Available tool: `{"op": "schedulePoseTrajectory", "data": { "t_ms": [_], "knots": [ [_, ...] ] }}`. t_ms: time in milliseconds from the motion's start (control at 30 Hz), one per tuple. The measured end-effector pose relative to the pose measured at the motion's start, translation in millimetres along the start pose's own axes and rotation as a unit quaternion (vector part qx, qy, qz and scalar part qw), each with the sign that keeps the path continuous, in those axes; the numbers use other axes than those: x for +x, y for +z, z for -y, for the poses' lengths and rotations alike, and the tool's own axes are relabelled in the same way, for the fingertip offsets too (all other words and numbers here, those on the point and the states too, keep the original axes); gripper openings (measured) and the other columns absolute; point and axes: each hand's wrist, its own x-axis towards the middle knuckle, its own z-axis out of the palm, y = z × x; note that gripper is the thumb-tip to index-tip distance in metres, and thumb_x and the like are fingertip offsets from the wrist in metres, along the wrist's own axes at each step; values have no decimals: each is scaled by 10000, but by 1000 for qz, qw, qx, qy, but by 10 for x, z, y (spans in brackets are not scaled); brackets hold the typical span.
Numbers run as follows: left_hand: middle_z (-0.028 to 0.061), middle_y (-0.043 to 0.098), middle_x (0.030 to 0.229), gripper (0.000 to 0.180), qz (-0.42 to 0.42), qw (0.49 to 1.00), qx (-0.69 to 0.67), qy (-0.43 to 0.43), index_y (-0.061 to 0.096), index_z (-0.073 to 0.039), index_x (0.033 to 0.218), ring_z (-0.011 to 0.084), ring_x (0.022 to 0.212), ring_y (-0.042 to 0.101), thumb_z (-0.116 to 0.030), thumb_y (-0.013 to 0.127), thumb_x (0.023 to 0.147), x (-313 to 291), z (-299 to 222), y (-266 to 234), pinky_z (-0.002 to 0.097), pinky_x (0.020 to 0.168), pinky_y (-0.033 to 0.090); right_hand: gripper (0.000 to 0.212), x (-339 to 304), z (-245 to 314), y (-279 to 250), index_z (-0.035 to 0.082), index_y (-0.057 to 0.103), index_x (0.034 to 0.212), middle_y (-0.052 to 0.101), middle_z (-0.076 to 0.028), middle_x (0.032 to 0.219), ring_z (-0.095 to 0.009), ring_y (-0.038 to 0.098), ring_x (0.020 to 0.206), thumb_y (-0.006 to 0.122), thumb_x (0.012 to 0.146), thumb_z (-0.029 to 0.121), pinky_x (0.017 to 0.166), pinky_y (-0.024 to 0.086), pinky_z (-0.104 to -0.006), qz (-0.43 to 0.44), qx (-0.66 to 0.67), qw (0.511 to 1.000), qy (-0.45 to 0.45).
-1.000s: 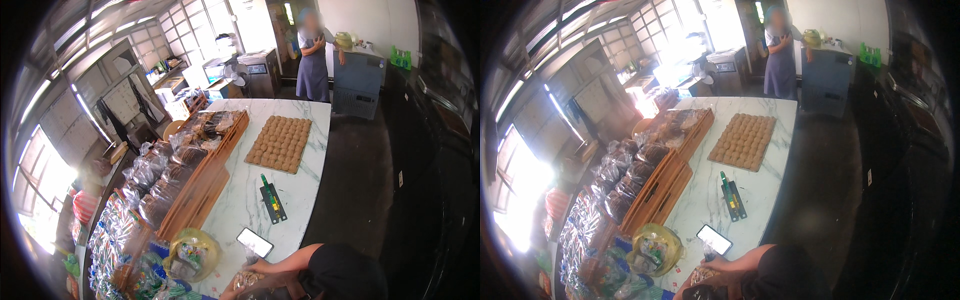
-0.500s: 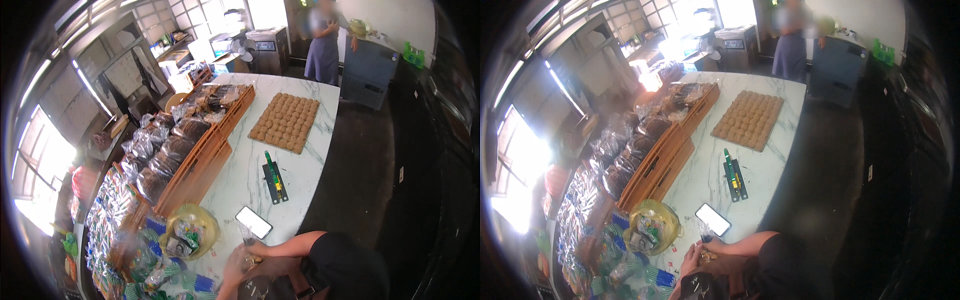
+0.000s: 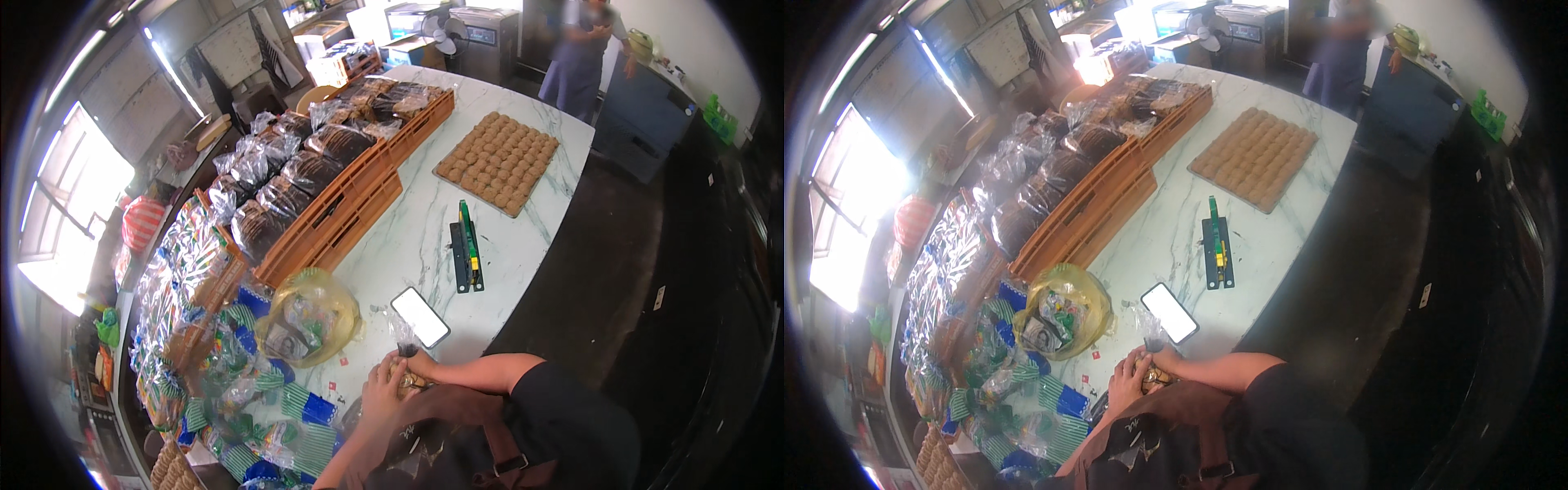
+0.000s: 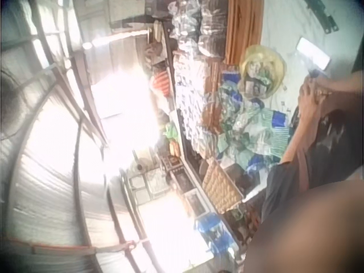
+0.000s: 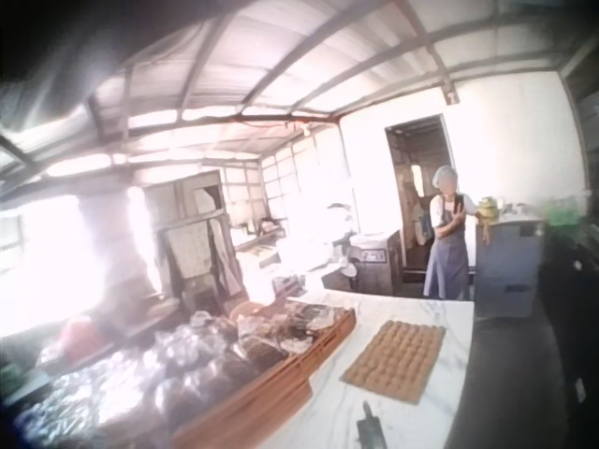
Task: The person packs various packaged food items into a yellow plastic bag on a marble countertop. They handle multiple items including green-striped and blue-wrapped packages, dark rectangular items, and round brown items, placing them into the bag and adjusting the contents.
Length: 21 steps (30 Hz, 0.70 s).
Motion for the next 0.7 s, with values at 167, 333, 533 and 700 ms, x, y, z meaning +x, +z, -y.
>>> {"op": "schedulePoseTrajectory", "data": {
  "t_ms": [167,333,533,700],
  "knots": [
    [77,413,1437,731,-19,1000,18,15,513,-210,1373,334,1183,497,-507,723,739,-10,80,96,463,814,508,197,127,-222,-16,41,693,1067,686,-52,992,-129,616,912,593,940,154,807,503,-282,21,17,1000,2],
    [84,395,1463,740,-14,999,31,2,508,-234,1381,339,1209,489,-558,698,743,-48,113,144,465,813,516,232,80,-145,-30,59,650,1149,665,-34,1046,-142,619,947,565,964,171,816,507,-286,39,43,997,44],
    [110,393,1464,754,-32,999,4,-33,497,-241,1391,371,1231,464,-551,707,737,-182,82,92,487,892,474,357,-159,384,76,52,560,1279,625,-108,1212,-199,609,1065,538,1002,277,908,513,-343,62,169,981,75],
    [166,380,1456,799,-107,993,-30,-38,491,-221,1391,394,1260,431,-471,778,689,-369,114,-32,509,958,428,416,-324,807,204,41,492,1331,606,-139,1236,-233,610,1096,458,1030,327,925,517,-360,118,237,962,63]
  ]
}}
